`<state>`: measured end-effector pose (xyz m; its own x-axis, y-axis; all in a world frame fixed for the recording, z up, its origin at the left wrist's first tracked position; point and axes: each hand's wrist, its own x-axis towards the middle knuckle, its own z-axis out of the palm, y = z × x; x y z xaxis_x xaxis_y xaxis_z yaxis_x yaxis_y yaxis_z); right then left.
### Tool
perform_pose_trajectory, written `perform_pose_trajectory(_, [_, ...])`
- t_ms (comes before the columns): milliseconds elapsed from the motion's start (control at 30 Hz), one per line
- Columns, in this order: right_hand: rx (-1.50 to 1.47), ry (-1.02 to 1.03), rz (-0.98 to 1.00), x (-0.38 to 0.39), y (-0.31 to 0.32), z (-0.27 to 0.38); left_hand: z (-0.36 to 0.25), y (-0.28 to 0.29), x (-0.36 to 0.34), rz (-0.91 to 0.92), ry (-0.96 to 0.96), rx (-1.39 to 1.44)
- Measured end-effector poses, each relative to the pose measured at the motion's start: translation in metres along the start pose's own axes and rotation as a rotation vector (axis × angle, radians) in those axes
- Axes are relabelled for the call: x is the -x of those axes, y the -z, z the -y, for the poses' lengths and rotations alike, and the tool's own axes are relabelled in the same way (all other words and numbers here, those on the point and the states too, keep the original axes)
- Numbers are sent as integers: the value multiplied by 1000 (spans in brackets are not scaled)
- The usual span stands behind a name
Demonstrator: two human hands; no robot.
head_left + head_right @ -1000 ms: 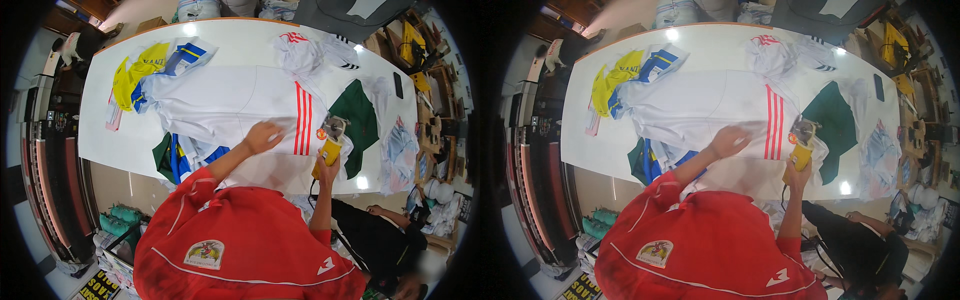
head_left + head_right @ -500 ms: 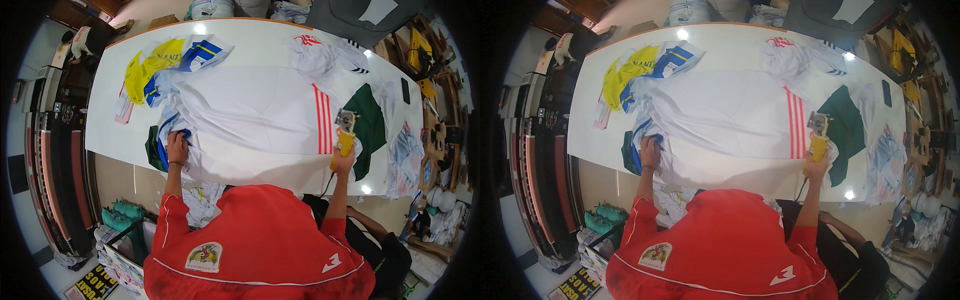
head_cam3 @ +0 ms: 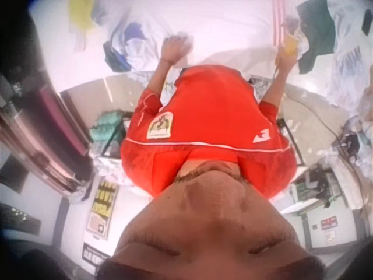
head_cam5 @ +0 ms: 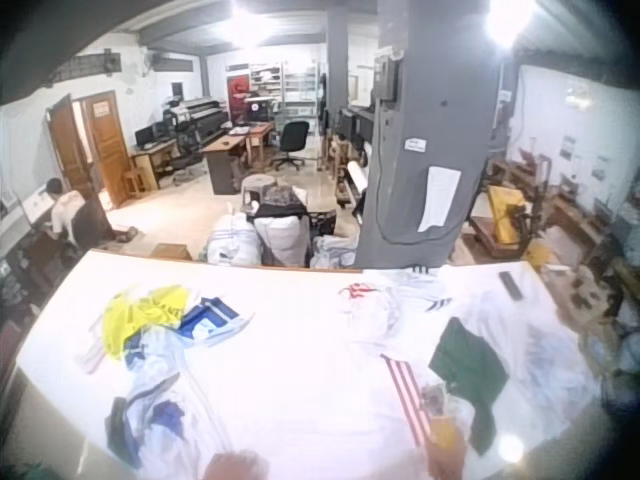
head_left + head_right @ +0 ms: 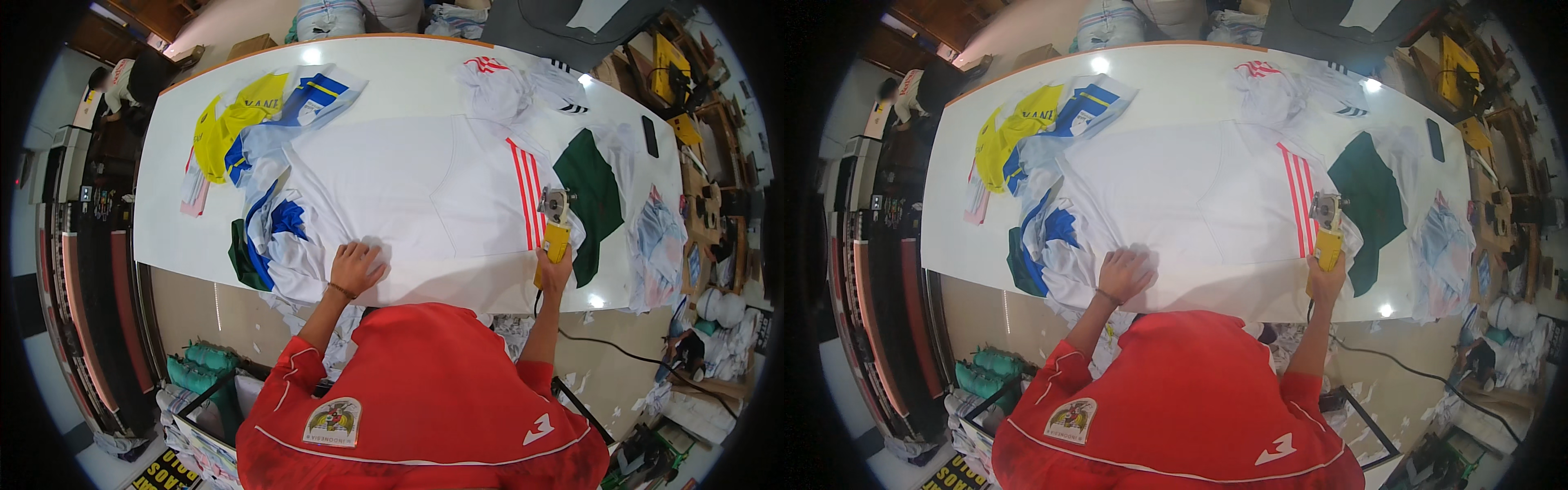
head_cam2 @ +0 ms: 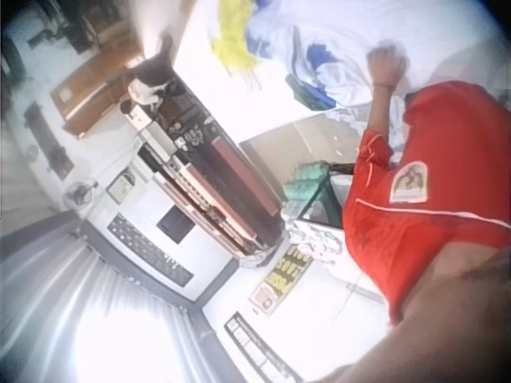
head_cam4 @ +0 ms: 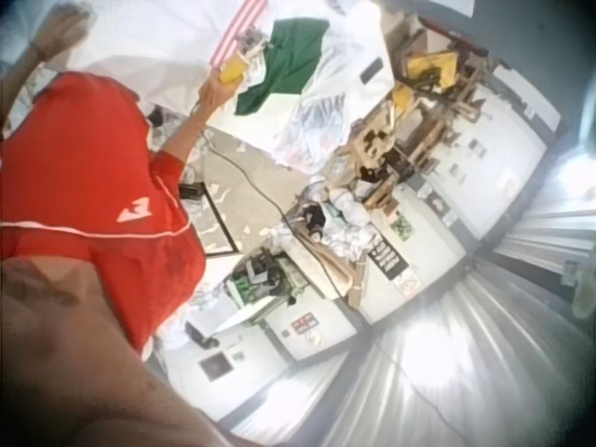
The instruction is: The person uses a yellow electric fabric cutter to trim the edges of several soccer jerseys laid out on a white table. They handle white, green, and blue jerseys, smoothing and repositioning them between cuts. A coworker briefly assists by moving items on the table.
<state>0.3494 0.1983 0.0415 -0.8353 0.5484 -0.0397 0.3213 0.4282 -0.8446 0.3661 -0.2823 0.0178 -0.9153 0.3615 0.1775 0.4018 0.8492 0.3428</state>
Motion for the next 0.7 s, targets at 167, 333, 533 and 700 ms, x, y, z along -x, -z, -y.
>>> perform_pose_trajectory(167, [118, 15, -4, -27, 23, -17, -21, -1, 30, 224, -34, 173])
perform_pose_trajectory(333, [161, -13, 30, -13, 43, -7, -32, -6, 2, 13, -10, 268])
perform_pose_trajectory(533, [98, -109, 152, 60, 43, -10, 6, -9, -55, 45, 181, -25])
perform_pose_trajectory(700, [220, -228, 297, 129, 45, 6, 12, -16, -51, 193, 341, -183])
